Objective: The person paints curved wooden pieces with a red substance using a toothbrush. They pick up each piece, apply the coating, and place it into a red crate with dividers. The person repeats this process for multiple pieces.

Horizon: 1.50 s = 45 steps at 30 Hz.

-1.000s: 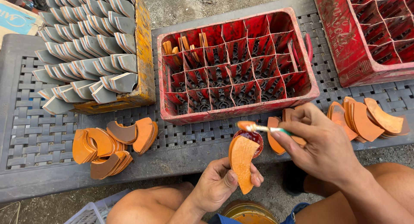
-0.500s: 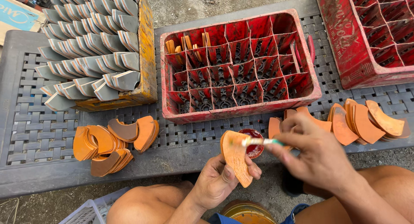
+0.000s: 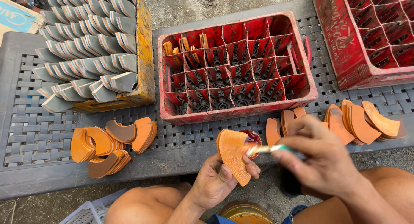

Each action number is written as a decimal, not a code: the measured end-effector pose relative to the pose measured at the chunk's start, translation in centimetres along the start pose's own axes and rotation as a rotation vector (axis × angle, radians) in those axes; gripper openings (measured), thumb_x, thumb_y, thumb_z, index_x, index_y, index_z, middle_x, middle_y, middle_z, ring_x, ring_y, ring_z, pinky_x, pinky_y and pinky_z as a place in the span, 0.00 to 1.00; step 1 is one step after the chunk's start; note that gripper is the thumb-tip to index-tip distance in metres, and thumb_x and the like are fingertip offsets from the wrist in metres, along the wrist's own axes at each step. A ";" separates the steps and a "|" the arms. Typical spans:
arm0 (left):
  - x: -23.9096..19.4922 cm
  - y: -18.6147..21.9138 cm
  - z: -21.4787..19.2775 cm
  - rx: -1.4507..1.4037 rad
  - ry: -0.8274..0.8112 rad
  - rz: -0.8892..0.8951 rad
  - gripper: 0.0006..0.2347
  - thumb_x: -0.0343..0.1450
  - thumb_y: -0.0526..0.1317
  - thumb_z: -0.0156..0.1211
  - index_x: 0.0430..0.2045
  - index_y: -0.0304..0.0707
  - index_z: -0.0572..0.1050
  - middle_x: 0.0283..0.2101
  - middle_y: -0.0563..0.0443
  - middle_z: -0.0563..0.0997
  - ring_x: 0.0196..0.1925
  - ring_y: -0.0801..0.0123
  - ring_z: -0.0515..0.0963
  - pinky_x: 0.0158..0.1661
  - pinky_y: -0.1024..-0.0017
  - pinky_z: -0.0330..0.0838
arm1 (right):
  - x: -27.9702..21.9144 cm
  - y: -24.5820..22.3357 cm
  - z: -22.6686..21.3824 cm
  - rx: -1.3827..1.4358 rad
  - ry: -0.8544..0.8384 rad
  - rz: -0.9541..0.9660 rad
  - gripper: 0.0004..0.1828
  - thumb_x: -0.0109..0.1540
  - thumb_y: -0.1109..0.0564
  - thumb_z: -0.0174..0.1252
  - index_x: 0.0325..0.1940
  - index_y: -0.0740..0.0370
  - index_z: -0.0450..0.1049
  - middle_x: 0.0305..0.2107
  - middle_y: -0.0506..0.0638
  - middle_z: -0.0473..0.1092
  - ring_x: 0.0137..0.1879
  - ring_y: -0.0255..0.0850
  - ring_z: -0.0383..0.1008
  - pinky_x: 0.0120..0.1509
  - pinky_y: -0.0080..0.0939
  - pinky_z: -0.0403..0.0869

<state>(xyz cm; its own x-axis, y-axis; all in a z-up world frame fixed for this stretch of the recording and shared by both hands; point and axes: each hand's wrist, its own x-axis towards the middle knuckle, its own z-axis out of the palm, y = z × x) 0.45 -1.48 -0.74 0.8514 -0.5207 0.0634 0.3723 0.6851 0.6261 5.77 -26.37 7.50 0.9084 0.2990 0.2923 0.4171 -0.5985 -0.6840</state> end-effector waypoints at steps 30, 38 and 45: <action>1.0 6.1 2.9 1.642 0.515 0.321 0.18 0.66 0.40 0.72 0.45 0.29 0.76 0.45 0.39 0.83 0.49 0.49 0.83 0.50 0.59 0.76 | -4.7 1.4 3.7 -0.373 -0.224 0.255 0.21 0.57 0.52 0.63 0.55 0.43 0.79 0.36 0.51 0.73 0.29 0.49 0.78 0.32 0.50 0.77; 0.9 5.9 2.8 1.677 0.516 0.288 0.18 0.66 0.41 0.72 0.44 0.28 0.76 0.44 0.39 0.83 0.47 0.49 0.83 0.49 0.58 0.75 | -5.5 2.5 4.4 -0.156 -0.482 0.359 0.18 0.61 0.51 0.61 0.55 0.49 0.81 0.30 0.52 0.72 0.34 0.51 0.78 0.37 0.50 0.76; 0.7 6.1 2.4 1.765 0.504 0.235 0.19 0.66 0.41 0.71 0.47 0.27 0.76 0.43 0.39 0.82 0.46 0.50 0.82 0.48 0.56 0.73 | -5.1 4.1 3.6 0.234 -0.669 0.534 0.15 0.64 0.54 0.57 0.54 0.57 0.82 0.27 0.51 0.76 0.32 0.40 0.75 0.37 0.42 0.73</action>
<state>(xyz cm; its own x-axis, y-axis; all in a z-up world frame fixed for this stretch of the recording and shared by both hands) 2.41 1.13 5.02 0.9618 -0.0953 0.2566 -0.2440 -0.7231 0.6462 2.71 -27.70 0.78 0.7419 0.4393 -0.5066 -0.1405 -0.6369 -0.7580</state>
